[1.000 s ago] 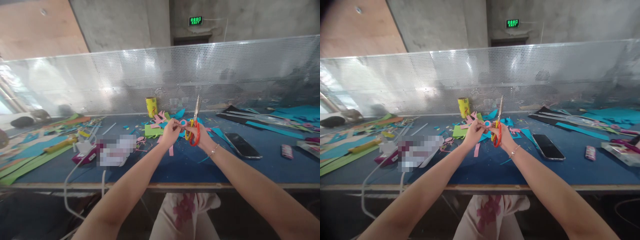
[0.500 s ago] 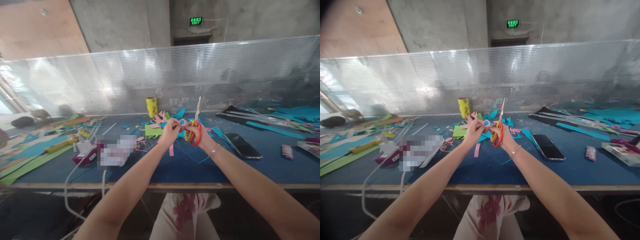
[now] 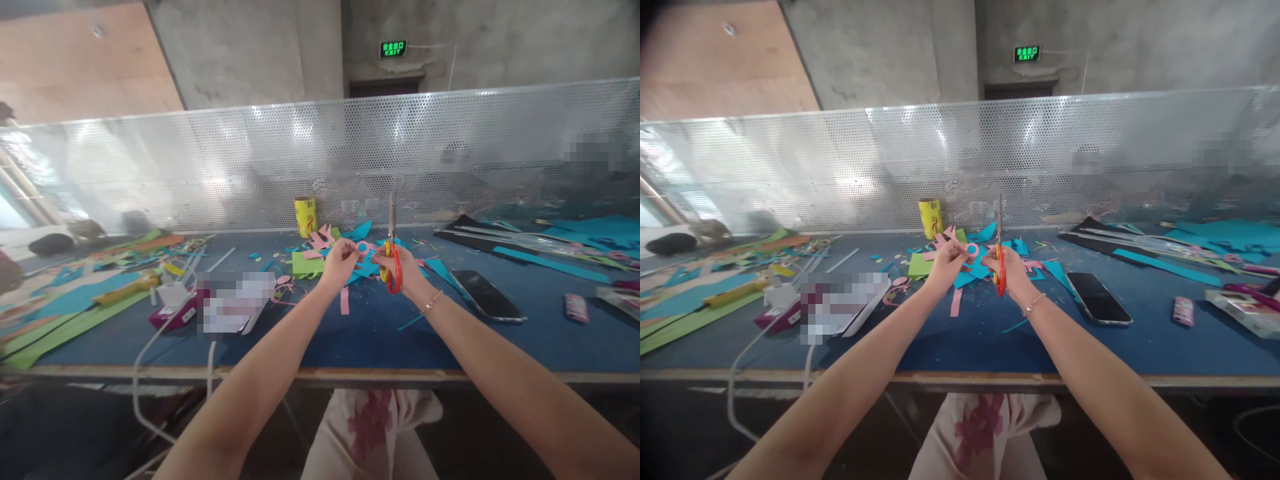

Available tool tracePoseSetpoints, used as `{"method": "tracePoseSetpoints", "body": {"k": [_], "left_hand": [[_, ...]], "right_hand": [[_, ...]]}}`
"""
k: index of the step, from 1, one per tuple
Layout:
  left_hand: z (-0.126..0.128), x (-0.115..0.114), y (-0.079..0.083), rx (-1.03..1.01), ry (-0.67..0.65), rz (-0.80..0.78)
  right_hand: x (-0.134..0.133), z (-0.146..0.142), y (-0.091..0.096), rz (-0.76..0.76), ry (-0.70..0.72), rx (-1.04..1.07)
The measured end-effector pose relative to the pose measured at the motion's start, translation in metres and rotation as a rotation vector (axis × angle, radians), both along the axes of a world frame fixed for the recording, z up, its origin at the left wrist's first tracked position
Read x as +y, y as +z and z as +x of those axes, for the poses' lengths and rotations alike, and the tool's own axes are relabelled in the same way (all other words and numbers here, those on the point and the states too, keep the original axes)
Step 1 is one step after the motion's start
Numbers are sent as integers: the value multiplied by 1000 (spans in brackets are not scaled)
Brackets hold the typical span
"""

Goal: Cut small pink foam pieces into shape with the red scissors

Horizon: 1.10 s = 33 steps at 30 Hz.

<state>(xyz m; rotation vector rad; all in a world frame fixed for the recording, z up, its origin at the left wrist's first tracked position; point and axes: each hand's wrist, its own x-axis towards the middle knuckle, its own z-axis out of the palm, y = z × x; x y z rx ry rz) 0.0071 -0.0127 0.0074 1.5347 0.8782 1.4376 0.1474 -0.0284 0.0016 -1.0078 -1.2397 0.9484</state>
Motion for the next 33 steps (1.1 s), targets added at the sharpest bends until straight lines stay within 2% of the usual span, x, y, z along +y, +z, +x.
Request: {"method": "tracePoseSetpoints", "body": {"k": [6,10,15,21,27,33], "left_hand": [[1,-1,0,44,-11,-12],[3,-3,-3,81,-53,19],[5,-1,-7,103,-93,30],[3,-4,-5,94,-71,-8],[2,-3,-6,76,-110,-74],[3,6,-14,62,-114,-32]], "right_hand": [[8,3,-2,62,-61,-63],[6,4,-3,93,-47,-140],[1,1,-3,85,18,-69],[-2,1,-2,73,56,5],[6,6,-7,151,-60,-229],[9,8,-8,163,-64,-186]]}}
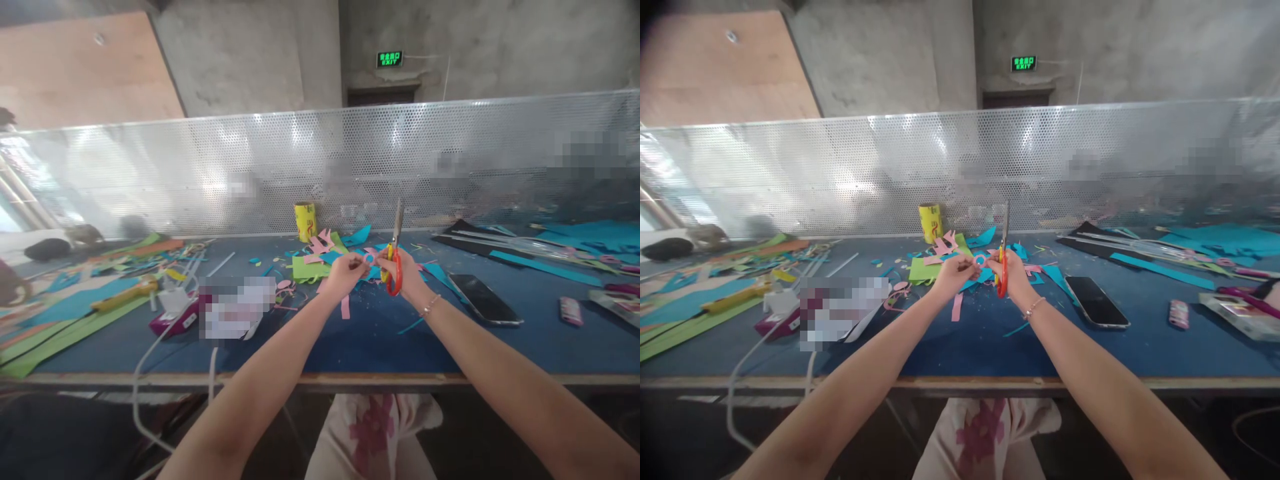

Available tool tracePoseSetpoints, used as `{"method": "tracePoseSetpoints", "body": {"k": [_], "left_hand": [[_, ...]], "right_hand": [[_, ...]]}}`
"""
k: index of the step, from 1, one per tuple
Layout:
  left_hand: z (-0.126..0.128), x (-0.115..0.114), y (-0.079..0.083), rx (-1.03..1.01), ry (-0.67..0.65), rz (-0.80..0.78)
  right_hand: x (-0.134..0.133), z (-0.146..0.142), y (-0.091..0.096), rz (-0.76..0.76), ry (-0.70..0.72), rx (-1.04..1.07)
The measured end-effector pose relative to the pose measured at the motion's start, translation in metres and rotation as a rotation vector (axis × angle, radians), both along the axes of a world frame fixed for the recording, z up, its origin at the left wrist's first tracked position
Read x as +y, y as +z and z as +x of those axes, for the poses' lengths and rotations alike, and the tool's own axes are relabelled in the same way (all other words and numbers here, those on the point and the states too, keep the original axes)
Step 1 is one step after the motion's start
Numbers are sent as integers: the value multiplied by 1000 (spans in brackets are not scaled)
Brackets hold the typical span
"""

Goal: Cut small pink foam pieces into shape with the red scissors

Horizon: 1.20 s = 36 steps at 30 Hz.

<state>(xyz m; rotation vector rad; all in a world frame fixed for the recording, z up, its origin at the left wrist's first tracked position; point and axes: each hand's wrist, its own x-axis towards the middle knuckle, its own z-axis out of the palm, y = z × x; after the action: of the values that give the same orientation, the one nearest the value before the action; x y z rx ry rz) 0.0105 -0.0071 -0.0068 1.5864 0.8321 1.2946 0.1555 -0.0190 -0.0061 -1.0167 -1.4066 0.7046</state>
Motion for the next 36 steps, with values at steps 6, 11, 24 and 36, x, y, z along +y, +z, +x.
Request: {"method": "tracePoseSetpoints", "body": {"k": [6,11,24,36], "left_hand": [[-6,5,9,-268,85,-11],[-10,3,17,-332,100,-9],[-3,-6,16,-198,170,114],[-4,-7,18,-187,191,98]], "right_hand": [[4,1,-3,-96,95,-110],[-1,-4,-9,-184,174,-245],[-29,-17,10,-349,398,-77],[-25,-15,4,-309,454,-91]]}}
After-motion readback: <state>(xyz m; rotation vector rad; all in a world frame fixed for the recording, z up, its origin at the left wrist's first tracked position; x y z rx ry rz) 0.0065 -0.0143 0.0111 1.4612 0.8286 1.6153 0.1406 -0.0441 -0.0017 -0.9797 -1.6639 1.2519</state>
